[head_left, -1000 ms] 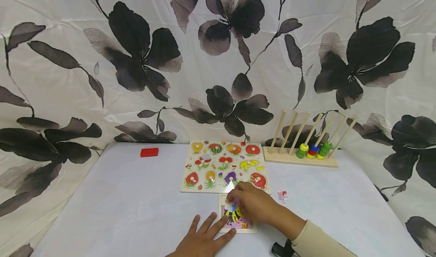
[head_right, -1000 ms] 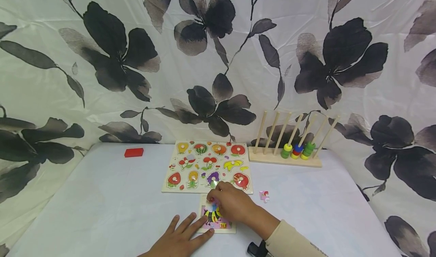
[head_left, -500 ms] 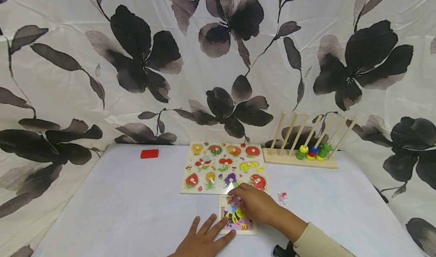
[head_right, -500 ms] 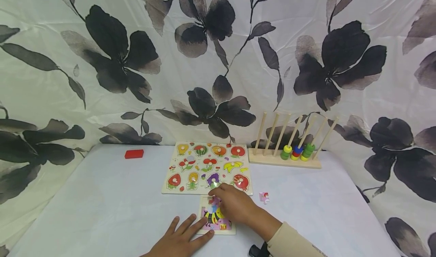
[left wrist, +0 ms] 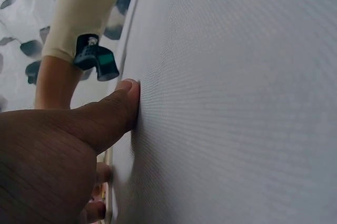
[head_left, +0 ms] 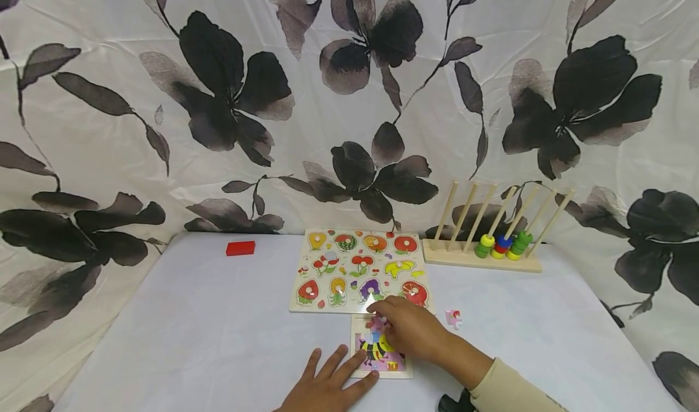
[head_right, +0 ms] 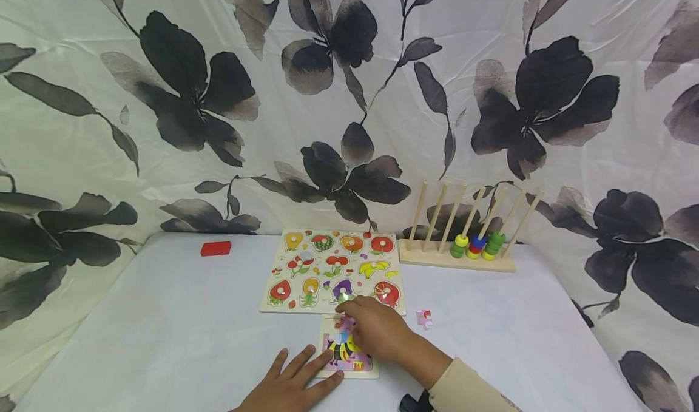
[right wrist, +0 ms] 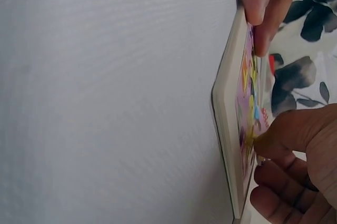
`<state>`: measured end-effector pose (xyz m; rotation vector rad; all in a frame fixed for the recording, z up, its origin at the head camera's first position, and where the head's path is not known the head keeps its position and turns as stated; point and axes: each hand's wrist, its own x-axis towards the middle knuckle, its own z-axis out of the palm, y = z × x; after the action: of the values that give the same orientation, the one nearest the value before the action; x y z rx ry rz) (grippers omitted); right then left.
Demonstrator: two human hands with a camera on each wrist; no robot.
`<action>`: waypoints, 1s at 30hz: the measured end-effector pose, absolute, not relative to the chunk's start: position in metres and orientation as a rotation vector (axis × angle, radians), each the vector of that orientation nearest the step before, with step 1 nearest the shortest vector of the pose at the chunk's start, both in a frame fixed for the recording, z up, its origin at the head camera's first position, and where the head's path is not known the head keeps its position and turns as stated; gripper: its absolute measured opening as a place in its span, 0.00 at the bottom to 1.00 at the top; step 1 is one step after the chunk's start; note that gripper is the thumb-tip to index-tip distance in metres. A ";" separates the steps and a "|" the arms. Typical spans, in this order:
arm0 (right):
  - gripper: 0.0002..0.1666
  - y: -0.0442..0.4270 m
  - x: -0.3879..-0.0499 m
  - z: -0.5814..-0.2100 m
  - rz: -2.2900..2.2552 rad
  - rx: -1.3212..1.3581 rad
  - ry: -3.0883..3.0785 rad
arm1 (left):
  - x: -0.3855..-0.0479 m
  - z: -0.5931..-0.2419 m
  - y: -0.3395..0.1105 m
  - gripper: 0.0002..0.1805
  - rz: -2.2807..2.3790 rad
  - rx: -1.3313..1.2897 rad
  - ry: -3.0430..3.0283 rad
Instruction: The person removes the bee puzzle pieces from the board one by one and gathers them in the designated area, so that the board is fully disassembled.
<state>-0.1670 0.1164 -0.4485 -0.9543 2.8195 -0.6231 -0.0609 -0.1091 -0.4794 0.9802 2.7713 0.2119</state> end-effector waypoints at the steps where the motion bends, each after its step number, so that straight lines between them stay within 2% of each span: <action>1: 0.25 0.116 -0.167 -0.449 -0.621 -0.956 2.834 | -0.061 -0.479 -0.109 0.47 0.210 0.981 2.772; 16: 0.17 0.122 -0.170 -0.449 -0.586 -0.910 2.877 | -0.063 -0.478 -0.108 0.46 0.156 0.970 2.755; 30: 0.20 0.122 -0.169 -0.449 -0.624 -0.851 2.853 | -0.063 -0.478 -0.108 0.46 0.152 0.967 2.752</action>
<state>-0.1694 0.1223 -0.4487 -0.8509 2.8535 -0.6240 -0.0629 -0.1078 -0.4782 0.9668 2.7524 0.1524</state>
